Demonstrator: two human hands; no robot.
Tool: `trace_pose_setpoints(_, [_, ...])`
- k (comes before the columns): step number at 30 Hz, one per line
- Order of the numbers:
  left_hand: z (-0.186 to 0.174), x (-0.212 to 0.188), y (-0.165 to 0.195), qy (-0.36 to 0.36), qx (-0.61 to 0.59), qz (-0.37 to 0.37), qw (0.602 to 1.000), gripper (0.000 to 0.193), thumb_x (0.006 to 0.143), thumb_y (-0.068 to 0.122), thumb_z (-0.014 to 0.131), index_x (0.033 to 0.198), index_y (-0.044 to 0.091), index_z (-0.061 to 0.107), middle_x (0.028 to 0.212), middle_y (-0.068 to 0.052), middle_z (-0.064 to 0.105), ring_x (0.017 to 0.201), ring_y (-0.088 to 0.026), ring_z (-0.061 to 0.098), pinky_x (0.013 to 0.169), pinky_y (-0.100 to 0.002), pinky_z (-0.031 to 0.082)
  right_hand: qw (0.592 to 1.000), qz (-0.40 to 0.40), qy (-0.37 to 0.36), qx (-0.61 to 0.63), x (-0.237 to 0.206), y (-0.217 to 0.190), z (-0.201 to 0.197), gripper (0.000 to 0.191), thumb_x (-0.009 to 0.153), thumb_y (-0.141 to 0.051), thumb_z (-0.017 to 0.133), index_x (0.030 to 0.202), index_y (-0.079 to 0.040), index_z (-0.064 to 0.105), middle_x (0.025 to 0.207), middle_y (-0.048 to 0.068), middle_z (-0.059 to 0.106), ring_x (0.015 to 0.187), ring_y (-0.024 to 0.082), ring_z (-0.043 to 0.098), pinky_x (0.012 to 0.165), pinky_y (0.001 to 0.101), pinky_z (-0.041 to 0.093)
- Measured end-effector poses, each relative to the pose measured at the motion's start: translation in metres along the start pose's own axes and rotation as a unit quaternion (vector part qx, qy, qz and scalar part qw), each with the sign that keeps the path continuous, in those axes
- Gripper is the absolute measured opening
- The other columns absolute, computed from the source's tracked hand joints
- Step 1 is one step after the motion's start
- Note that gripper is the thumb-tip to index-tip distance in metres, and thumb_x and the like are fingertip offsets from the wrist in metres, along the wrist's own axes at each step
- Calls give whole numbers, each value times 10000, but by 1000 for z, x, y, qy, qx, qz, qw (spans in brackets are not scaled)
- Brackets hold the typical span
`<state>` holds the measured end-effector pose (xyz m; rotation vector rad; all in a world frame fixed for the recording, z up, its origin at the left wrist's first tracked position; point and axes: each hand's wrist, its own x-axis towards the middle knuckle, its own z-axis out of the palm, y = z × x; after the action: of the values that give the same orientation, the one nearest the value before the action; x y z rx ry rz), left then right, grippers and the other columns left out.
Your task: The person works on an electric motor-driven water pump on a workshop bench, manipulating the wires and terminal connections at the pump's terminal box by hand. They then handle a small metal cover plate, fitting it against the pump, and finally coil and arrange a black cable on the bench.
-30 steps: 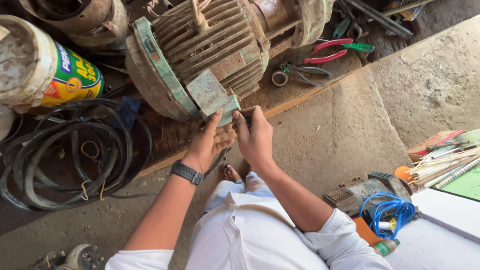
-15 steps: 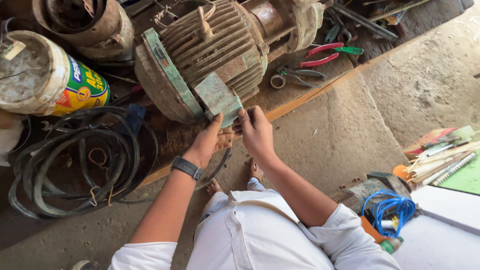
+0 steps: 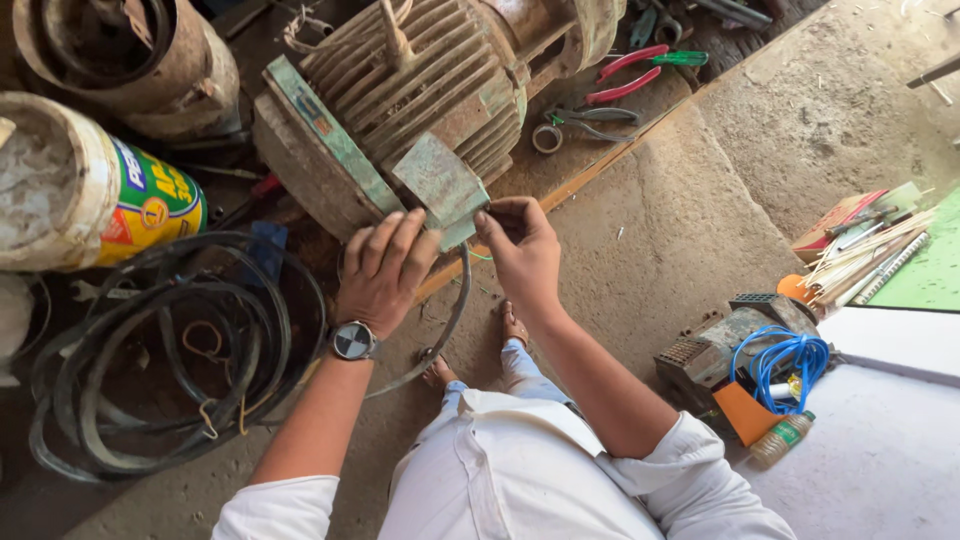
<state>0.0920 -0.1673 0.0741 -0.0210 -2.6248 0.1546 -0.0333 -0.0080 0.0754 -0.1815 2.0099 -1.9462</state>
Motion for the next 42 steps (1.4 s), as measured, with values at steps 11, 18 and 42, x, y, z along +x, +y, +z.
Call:
trace_pose_setpoints(11, [37,-3,-3,-2,68,18,998,451,1085,285,571,1535,311,552,1420,33,520,1386,-136,488,1081,-405,343,995,-71,55,-48,6,22,-2,104,980,-55,691,1050,21,688,936,56,787,858,71,722,783,237,590])
trace_pose_setpoints(18, [46,-41,53,-55,-239,-272,930,510,1014,537,696,1360,207,521,1257,-32,571,1174,-201,536,1001,-375,440,997,-30,51,40,4,39,0,100,999,-61,694,1048,25,678,933,45,765,842,80,710,778,248,592])
trace_pose_setpoints(42, [41,13,61,-41,-740,-570,354,241,883,233,810,1082,137,713,1029,32,686,916,-59,646,830,-220,540,922,-309,-70,-221,27,20,-39,155,911,-27,759,1003,-60,639,1206,89,713,1127,306,680,935,394,551])
